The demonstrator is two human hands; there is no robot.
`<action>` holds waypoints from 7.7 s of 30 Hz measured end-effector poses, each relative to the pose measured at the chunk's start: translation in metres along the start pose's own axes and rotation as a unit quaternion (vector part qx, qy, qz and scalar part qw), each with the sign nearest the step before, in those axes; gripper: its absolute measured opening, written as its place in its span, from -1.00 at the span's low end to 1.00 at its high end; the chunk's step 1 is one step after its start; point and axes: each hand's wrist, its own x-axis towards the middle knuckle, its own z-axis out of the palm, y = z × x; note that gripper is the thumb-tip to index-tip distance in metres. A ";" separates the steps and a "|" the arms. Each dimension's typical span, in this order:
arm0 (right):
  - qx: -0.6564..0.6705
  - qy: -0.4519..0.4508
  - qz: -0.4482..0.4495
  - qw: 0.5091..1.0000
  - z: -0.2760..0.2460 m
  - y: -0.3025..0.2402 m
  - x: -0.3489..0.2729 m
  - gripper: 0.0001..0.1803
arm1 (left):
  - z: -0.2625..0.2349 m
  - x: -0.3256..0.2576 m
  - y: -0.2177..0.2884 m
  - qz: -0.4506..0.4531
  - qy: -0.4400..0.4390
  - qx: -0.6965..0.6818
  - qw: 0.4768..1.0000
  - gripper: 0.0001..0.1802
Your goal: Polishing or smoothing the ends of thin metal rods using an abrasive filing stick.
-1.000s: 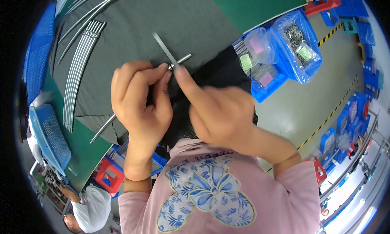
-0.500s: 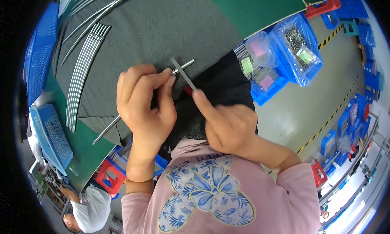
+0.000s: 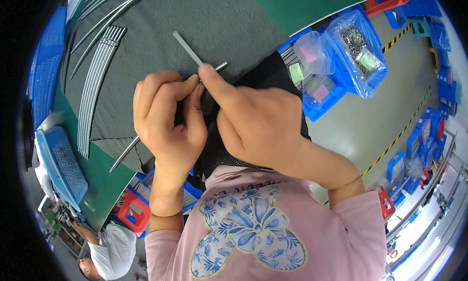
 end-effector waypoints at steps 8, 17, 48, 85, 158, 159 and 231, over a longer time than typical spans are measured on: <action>0.005 -0.149 0.048 0.988 -0.042 -0.016 -0.001 -0.46 | -0.001 -0.003 0.000 0.003 0.002 0.003 1.000 -0.78; -0.058 -0.170 0.034 0.983 -0.036 -0.018 -0.021 -0.39 | 0.000 -0.002 -0.001 0.005 0.001 -0.001 1.000 -0.78; 0.394 0.256 0.344 0.813 0.020 0.028 -0.014 -0.72 | -0.007 -0.002 -0.004 -0.011 -0.039 0.021 0.999 -0.84; 0.055 0.132 0.269 0.952 -0.013 0.061 0.061 -0.87 | -0.067 0.056 0.002 0.054 -0.015 0.034 0.998 -0.83; -0.155 -0.004 0.181 0.971 -0.016 0.070 0.047 -0.81 | -0.081 0.014 -0.095 0.002 -0.130 0.410 0.903 -0.81; -0.152 0.018 0.164 0.975 -0.015 0.074 0.046 -0.81 | -0.083 0.008 -0.093 0.003 -0.134 0.408 0.903 -0.81; -0.031 -0.124 0.059 0.990 -0.029 -0.010 -0.003 -0.36 | 0.007 0.001 0.004 0.005 -0.018 -0.039 0.999 -0.83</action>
